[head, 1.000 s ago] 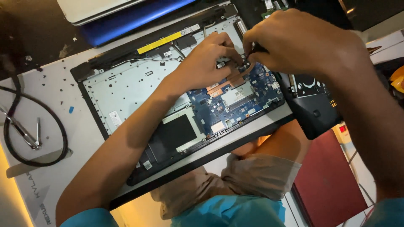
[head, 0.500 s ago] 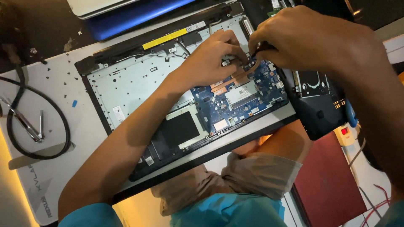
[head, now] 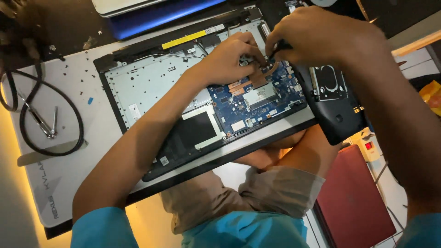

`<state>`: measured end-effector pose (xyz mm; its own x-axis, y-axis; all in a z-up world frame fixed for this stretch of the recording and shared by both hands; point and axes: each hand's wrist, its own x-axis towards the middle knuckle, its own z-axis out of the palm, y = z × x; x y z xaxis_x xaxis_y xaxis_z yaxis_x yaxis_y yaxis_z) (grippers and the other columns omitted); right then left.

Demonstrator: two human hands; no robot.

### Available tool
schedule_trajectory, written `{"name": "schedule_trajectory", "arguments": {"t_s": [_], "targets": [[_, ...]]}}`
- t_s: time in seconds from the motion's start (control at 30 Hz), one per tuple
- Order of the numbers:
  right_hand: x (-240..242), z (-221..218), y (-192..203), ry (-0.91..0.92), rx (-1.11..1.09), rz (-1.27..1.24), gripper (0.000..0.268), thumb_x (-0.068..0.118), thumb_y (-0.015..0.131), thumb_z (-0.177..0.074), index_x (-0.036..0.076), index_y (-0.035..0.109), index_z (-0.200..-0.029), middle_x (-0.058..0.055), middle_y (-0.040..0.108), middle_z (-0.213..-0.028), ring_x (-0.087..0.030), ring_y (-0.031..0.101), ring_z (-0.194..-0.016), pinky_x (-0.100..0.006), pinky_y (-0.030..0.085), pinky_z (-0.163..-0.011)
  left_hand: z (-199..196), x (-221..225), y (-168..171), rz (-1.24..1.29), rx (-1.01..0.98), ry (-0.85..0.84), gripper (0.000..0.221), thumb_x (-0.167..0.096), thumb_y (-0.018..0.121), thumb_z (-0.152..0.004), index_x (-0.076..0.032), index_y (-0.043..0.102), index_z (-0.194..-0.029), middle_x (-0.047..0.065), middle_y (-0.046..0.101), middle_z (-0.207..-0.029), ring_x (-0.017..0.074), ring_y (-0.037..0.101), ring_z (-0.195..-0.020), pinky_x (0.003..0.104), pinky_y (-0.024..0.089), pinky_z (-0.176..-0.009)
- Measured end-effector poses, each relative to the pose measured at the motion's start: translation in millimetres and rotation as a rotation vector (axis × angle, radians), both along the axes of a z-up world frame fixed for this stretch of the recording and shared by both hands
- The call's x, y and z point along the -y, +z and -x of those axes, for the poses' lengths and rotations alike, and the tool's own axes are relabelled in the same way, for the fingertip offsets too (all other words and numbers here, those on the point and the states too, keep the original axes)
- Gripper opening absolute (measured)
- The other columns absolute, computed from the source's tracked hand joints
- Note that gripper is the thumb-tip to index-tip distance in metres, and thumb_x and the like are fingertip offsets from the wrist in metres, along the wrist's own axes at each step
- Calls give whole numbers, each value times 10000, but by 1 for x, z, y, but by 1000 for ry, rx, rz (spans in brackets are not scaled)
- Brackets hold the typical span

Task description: Installing a copper heatsink onto a laptop motherboard and securing it with screws after cleaning the area with a brush.

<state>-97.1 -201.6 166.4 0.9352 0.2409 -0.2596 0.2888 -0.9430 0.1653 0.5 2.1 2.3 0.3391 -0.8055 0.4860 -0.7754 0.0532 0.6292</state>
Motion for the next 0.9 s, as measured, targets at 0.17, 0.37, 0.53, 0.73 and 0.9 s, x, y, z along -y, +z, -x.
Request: {"name": "schedule_trajectory", "arguments": {"t_s": [0.17, 0.37, 0.53, 0.73, 0.9], "targets": [[-3, 0, 4, 29, 28, -37, 280, 153, 839, -977, 113, 945, -1232, -155, 918, -1175, -382, 898, -891, -528, 720, -867, 0, -1, 0, -32, 33, 17, 213, -145, 842, -957, -120, 951, -1139, 108, 706, -1219, 313, 673, -1188, 442, 594, -1043], [9, -3, -4, 20, -31, -13, 378, 174, 878, -971, 122, 917, -1343, -178, 905, -1269, -393, 913, -933, -540, 724, -937, 1, 3, -12, 19, 14, 29, 229, -142, 799, -941, -131, 950, -1113, 72, 666, -1183, 285, 633, -1167, 405, 584, -1026], [10, -6, -5, 67, -41, 10, 366, 113, 855, -960, 218, 935, -1302, -85, 916, -1243, -344, 899, -926, -516, 713, -919, 1, 3, -11, 52, 38, 25, 204, -124, 805, -960, -116, 954, -1100, 80, 675, -1169, 280, 647, -1149, 391, 591, -985], [-2, -3, 9, 2, -81, 45, 315, 137, 831, -1013, 210, 930, -1302, -88, 923, -1213, -344, 907, -797, -482, 731, -796, 0, 3, -10, 58, 54, 21, 186, -122, 825, -970, -96, 953, -1102, 91, 677, -1162, 268, 657, -1117, 379, 597, -967], [-7, 7, 16, -46, -34, 131, 356, 208, 867, -1030, 295, 905, -1373, -99, 941, -1164, -297, 906, -664, -444, 740, -703, -7, -12, 14, -26, 95, -4, 232, -117, 825, -997, -68, 925, -1201, 140, 710, -1245, 299, 709, -1120, 422, 638, -971]]}}
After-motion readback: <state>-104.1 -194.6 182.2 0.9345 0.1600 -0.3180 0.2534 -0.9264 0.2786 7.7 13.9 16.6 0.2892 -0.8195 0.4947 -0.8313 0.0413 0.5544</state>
